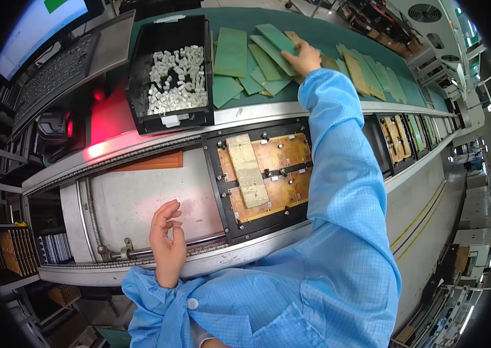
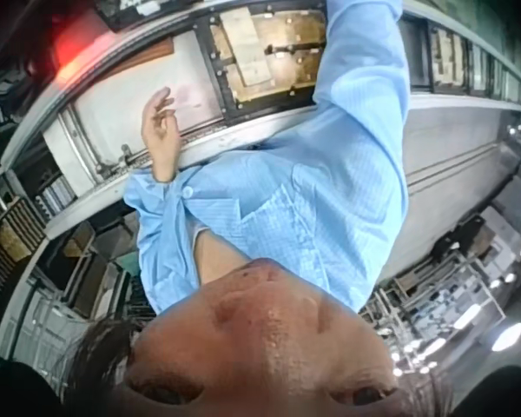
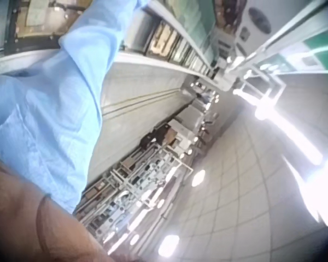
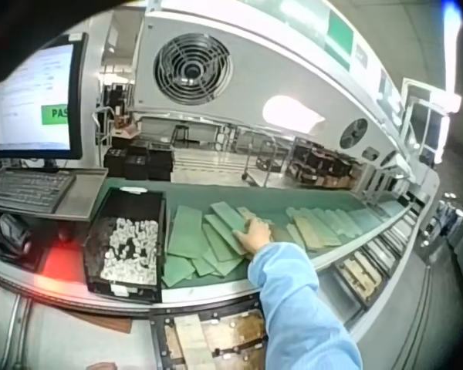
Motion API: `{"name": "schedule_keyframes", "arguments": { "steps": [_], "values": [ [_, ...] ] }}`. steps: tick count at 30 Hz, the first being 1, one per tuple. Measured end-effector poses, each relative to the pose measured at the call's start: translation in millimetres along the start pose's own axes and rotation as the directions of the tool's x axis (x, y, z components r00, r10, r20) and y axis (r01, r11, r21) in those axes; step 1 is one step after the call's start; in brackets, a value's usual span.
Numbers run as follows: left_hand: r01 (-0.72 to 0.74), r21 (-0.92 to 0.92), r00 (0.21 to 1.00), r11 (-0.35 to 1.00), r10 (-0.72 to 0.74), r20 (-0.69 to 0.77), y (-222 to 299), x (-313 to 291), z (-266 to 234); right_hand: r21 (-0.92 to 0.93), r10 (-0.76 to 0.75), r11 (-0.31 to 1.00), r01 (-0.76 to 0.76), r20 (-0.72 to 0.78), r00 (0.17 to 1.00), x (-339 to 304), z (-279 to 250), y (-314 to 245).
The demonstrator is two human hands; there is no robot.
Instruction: Assembling electronic components onto circuit boards on a manufacturing production line.
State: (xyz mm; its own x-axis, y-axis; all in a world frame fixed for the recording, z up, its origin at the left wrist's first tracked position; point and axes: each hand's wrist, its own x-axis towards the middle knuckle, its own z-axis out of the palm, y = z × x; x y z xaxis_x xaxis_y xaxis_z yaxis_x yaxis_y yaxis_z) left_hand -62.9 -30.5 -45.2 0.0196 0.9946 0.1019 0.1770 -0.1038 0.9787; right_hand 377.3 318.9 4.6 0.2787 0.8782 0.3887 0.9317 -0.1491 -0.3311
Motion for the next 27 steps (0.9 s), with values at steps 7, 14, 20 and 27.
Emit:
{"name": "schedule_keyframes", "arguments": {
  "steps": [7, 14, 20, 27],
  "values": [
    [0.014, 0.007, 1.000, 1.000, -0.014, -0.020, -0.2, 1.4, -2.3, 0.034, -0.060, 0.998, 0.056, 0.138, 0.989, -52.5, -53.7, 1.2],
    [0.042, 0.009, 0.999, 0.999, -0.043, 0.021, -0.2, 0.2, -4.7, 0.633, 0.058, 0.676, -0.377, 0.464, 0.884, -193.1, -130.6, 7.7],
    [0.083, 0.009, 0.994, 0.996, -0.084, 0.063, 1.3, -1.9, -2.7, 0.713, 0.066, 0.659, -0.238, 0.260, 0.963, -317.2, -136.6, -9.7],
    [0.045, 0.029, 0.995, 0.999, -0.048, 0.090, -0.5, -3.7, -1.0, 0.264, -0.031, 0.964, 0.034, -0.019, 0.999, -363.9, -109.7, -20.8]
  ]
}}
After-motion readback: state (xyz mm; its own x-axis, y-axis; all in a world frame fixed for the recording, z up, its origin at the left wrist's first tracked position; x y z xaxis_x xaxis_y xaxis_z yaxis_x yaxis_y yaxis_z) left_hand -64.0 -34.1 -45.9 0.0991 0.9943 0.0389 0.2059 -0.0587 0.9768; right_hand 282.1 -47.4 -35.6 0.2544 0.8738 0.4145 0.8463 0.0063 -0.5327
